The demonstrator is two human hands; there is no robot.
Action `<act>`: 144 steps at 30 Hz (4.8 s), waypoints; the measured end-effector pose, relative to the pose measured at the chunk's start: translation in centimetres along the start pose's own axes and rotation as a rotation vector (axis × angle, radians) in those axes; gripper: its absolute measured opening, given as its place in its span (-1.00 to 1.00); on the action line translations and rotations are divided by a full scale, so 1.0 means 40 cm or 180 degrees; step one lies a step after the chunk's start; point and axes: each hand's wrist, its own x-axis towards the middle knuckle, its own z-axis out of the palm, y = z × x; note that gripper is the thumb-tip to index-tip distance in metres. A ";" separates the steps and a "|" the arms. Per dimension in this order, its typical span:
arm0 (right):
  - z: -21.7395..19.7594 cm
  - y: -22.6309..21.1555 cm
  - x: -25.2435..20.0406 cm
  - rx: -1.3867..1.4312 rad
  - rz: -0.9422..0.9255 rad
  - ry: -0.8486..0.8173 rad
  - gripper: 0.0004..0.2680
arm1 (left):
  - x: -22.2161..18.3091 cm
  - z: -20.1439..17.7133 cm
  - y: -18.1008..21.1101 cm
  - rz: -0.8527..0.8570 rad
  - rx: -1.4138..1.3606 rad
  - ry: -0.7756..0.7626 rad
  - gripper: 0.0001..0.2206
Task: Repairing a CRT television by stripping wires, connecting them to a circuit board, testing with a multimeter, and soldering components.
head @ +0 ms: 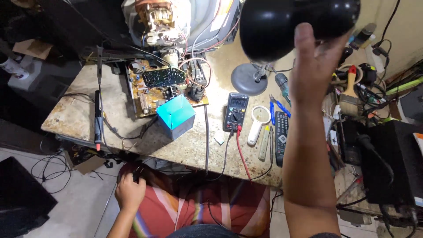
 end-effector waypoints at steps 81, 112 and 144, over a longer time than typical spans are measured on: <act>-0.185 0.132 -0.598 -0.4812 0.1199 -0.1194 -0.69 | -0.065 -0.262 -0.210 0.0186 -0.1991 0.1094 -0.80; -0.789 -0.090 -0.577 -0.4622 0.1219 0.0136 -0.84 | -0.133 -0.157 -0.083 0.0107 -0.1396 0.0404 -0.81; -0.240 -0.119 -0.608 -0.4101 0.2647 -0.2109 -0.73 | -0.140 -0.112 -0.053 0.0488 -0.1077 0.0453 -0.82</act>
